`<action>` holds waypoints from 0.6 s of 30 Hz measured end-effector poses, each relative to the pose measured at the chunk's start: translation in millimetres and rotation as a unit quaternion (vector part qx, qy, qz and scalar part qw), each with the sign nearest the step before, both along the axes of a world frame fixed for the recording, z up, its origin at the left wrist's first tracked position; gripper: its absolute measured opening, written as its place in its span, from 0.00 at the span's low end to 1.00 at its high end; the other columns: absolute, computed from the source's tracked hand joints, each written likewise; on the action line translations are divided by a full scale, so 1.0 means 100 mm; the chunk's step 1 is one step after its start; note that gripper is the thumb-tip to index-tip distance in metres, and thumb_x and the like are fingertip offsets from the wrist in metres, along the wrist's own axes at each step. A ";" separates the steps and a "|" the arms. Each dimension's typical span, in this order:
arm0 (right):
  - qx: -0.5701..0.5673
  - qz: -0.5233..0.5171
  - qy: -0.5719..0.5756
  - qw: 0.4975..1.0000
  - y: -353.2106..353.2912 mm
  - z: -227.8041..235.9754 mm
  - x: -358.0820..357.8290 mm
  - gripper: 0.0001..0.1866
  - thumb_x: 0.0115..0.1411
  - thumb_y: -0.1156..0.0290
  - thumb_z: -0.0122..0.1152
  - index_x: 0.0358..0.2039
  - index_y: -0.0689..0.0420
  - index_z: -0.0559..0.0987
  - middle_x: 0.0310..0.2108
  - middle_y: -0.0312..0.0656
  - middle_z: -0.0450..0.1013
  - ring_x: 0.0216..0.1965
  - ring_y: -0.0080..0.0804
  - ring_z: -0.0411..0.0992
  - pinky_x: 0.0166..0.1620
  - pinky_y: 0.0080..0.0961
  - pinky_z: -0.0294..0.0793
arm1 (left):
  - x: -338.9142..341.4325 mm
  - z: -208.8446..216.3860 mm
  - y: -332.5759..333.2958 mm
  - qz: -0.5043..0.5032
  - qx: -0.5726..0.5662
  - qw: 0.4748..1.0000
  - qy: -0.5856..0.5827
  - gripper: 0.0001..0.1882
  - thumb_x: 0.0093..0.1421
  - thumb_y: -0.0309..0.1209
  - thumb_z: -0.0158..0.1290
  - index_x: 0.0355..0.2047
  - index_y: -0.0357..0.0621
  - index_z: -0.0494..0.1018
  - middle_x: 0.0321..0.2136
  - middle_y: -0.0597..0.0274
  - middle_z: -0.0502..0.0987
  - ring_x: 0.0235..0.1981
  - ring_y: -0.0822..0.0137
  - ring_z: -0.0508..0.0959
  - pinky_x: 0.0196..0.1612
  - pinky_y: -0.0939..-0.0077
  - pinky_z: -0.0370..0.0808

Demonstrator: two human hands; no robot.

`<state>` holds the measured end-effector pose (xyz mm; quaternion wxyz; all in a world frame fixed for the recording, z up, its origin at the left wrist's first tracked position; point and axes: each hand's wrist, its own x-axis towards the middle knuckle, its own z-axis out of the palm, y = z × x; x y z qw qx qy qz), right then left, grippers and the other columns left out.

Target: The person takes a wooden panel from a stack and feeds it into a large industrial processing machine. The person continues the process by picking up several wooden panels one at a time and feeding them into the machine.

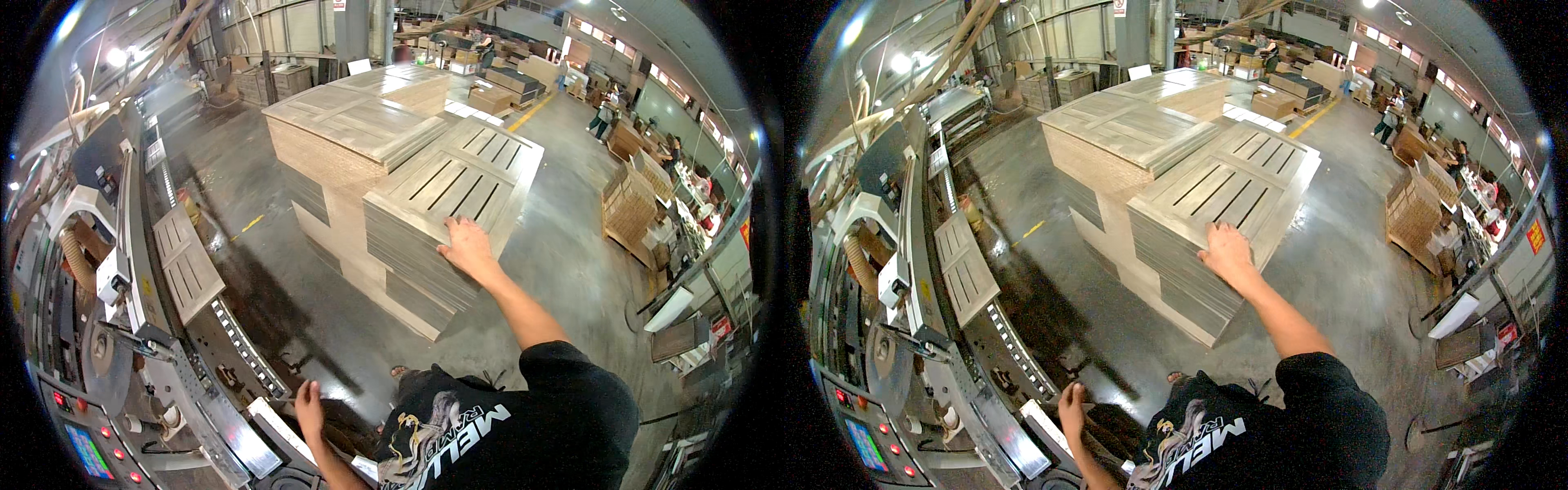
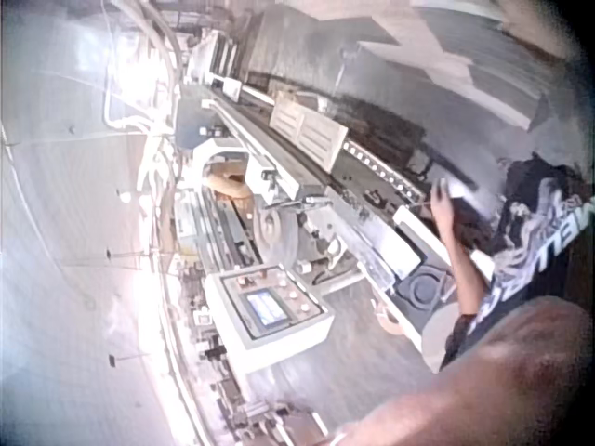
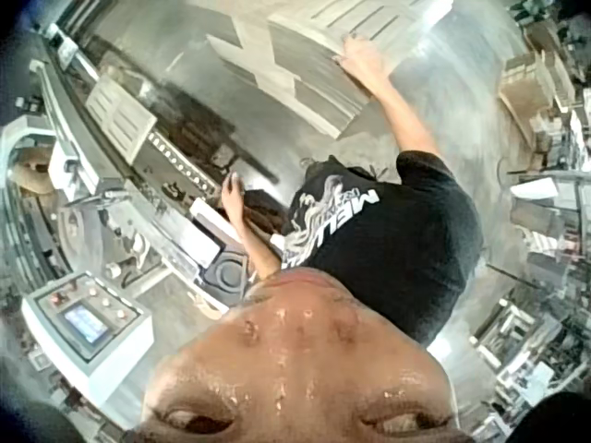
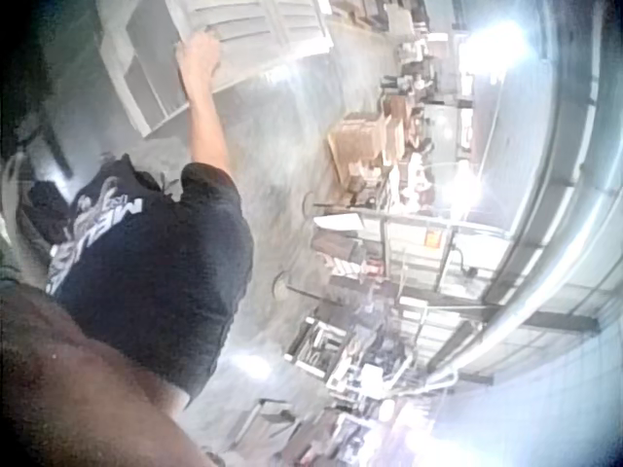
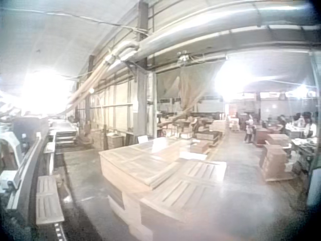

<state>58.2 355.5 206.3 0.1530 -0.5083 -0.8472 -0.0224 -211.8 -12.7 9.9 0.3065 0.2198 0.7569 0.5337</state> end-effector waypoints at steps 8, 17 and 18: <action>-0.118 0.044 0.080 0.989 -0.55 0.17 -0.21 0.27 0.51 0.58 0.71 0.48 0.59 0.77 0.44 0.52 0.75 0.45 0.48 0.75 0.48 0.40 0.76 | 0.71 0.63 0.97 -0.170 0.148 0.938 -0.265 0.38 0.68 0.54 0.44 0.62 0.28 0.59 0.49 0.44 0.76 0.51 0.55 0.77 0.59 0.62 0.69; -0.617 0.190 0.437 0.626 -0.77 0.15 0.54 0.28 0.63 0.47 0.58 0.48 0.61 0.77 0.50 0.52 0.75 0.46 0.44 0.77 0.45 0.45 0.79 | 0.62 1.41 1.61 -0.035 0.194 0.901 -0.387 0.28 0.63 0.42 0.56 0.55 0.34 0.68 0.49 0.49 0.76 0.48 0.56 0.77 0.56 0.62 0.71; -0.689 0.223 0.436 0.534 -0.77 0.05 0.74 0.33 0.61 0.41 0.56 0.49 0.62 0.76 0.50 0.53 0.75 0.46 0.46 0.77 0.46 0.46 0.79 | 0.58 1.47 1.54 -0.005 0.210 0.899 -0.384 0.19 0.62 0.34 0.55 0.50 0.35 0.72 0.44 0.52 0.79 0.45 0.59 0.79 0.52 0.66 0.73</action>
